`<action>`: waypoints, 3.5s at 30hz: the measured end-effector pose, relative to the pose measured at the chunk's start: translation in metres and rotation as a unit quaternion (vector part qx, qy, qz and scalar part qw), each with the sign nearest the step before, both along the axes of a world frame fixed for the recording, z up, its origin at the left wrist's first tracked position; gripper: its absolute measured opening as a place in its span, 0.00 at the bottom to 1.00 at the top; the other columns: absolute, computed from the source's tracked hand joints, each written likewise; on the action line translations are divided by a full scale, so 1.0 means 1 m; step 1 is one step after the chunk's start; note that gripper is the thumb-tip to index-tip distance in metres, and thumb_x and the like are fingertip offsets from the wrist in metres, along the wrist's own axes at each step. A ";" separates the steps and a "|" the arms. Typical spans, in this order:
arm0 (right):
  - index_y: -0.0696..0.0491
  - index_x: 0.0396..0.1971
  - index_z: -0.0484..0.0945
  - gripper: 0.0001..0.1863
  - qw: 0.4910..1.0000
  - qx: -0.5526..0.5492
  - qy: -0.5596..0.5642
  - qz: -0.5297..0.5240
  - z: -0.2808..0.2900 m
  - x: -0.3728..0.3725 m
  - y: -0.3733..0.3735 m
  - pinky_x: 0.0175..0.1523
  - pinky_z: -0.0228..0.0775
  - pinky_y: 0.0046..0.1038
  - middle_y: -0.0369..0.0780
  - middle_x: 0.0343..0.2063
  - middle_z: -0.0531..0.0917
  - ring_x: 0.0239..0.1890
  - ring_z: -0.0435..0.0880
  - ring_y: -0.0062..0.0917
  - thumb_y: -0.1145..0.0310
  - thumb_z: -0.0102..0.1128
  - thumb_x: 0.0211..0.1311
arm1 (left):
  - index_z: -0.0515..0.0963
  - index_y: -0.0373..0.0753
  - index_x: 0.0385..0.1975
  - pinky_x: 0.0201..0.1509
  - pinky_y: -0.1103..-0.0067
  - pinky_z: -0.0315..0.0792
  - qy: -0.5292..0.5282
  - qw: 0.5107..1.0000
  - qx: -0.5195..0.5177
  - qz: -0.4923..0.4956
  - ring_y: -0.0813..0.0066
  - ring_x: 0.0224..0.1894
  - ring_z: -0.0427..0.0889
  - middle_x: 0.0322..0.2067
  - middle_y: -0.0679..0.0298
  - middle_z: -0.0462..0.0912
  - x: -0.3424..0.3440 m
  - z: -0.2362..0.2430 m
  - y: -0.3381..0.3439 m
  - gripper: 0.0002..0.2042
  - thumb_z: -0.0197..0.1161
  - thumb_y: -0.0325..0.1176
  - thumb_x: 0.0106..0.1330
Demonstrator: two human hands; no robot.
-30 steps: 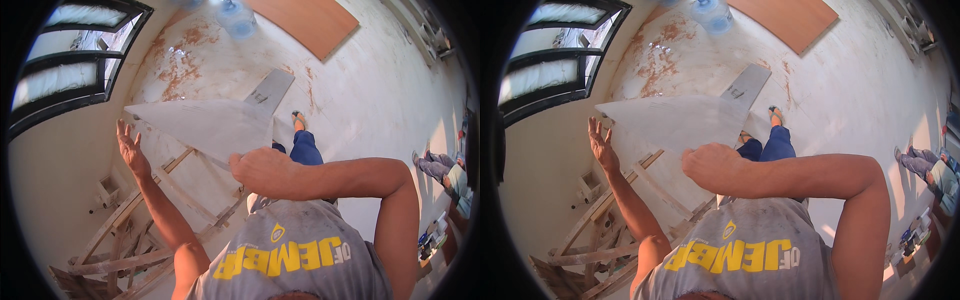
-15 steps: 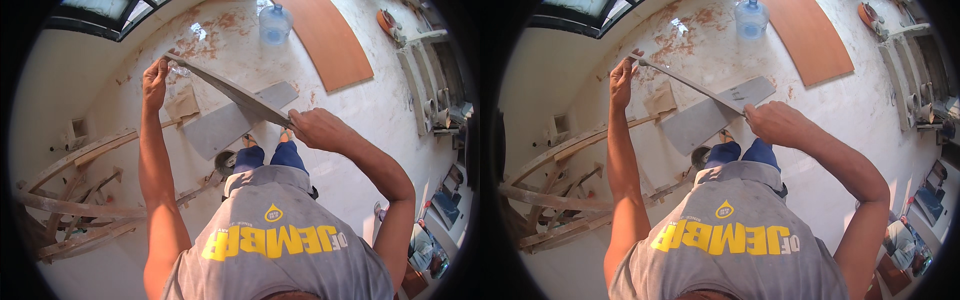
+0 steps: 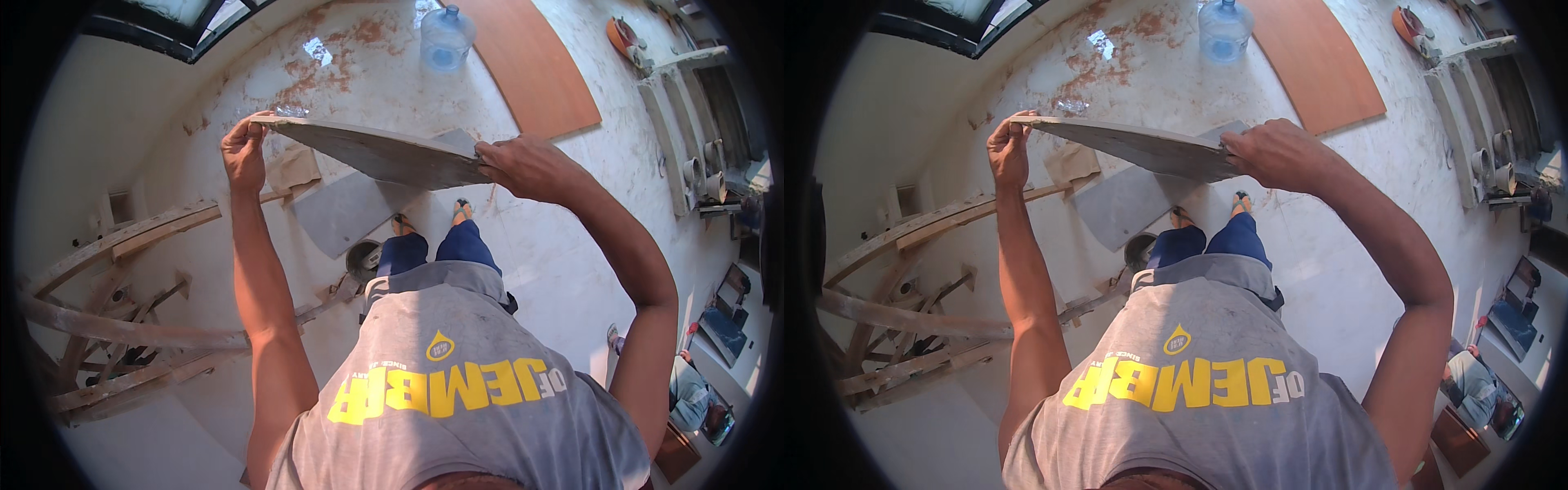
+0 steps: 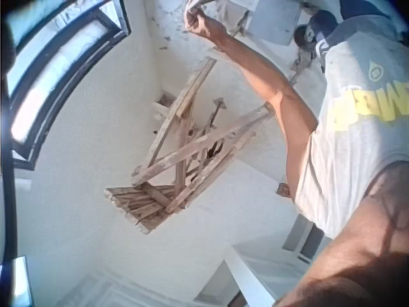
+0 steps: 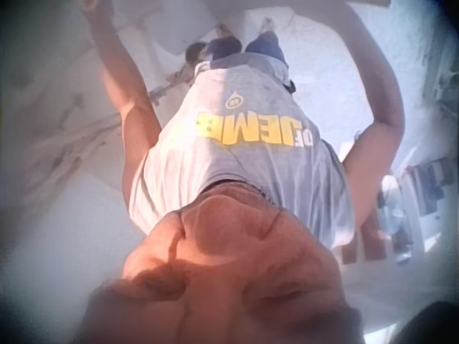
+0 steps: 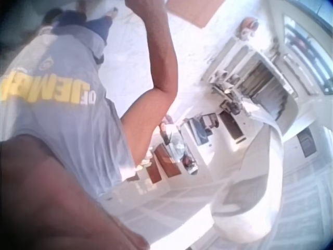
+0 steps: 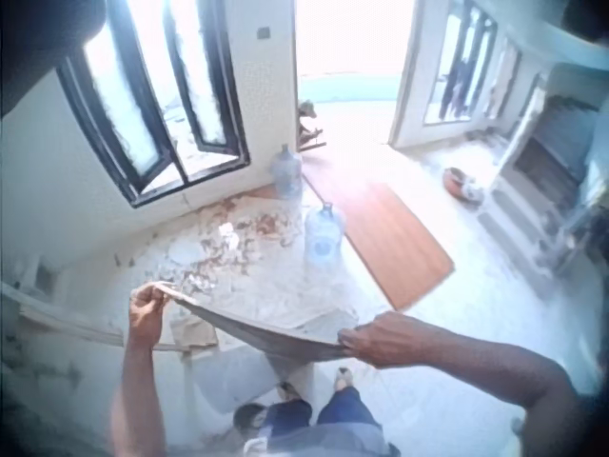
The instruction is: The person scoops mortar from a bucket using a trowel and spreads it across the back of a large tile, then lifts the tile and presses it into place on a concrete step.
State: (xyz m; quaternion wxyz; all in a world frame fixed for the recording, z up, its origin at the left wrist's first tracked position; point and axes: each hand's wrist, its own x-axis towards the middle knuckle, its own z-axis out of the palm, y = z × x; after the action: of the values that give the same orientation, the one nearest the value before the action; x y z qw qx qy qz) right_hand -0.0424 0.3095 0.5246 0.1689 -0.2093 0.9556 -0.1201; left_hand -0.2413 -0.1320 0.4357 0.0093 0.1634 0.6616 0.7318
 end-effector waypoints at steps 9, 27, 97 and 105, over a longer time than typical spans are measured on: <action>0.55 0.41 0.74 0.08 0.996 0.037 0.005 -0.081 0.009 0.023 0.025 0.39 0.74 0.44 0.44 0.28 0.83 0.32 0.85 0.40 0.66 0.58 0.73 | 0.84 0.29 0.51 0.56 0.79 0.75 0.067 0.997 -0.036 -0.017 0.77 0.44 0.82 0.39 0.62 0.87 0.045 0.020 0.031 0.19 0.67 0.40 0.74; 0.56 0.31 0.81 0.18 0.862 -0.233 0.243 -0.378 -0.071 0.121 0.066 0.42 0.75 0.29 0.39 0.29 0.83 0.34 0.83 0.27 0.57 0.77 0.57 | 0.81 0.28 0.38 0.43 0.84 0.70 0.121 0.992 -0.025 0.038 0.83 0.36 0.75 0.31 0.67 0.81 0.109 0.014 0.092 0.09 0.55 0.24 0.77; 0.73 0.63 0.64 0.32 -0.221 -0.095 0.742 -0.625 0.029 0.555 0.739 0.62 0.75 0.39 0.50 0.57 0.73 0.55 0.78 0.37 0.54 0.40 0.81 | 0.76 0.31 0.29 0.30 0.78 0.62 0.105 0.765 0.158 -0.615 0.82 0.27 0.63 0.20 0.72 0.68 0.424 0.103 1.334 0.19 0.54 0.39 0.80; 0.74 0.63 0.64 0.34 -0.214 -0.106 0.706 -0.667 0.010 0.592 0.871 0.67 0.72 0.42 0.55 0.61 0.70 0.63 0.75 0.41 0.53 0.40 0.81 | 0.73 0.31 0.27 0.29 0.77 0.61 0.090 0.761 0.113 -0.633 0.80 0.26 0.62 0.19 0.69 0.63 0.467 0.072 1.484 0.21 0.56 0.42 0.79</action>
State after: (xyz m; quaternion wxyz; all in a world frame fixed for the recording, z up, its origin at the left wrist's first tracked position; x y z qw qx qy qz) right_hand 0.5496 1.1802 0.5342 0.8128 -0.5796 -0.0421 0.0405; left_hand 0.2257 1.3521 0.5081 0.3921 0.6101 0.3178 0.6108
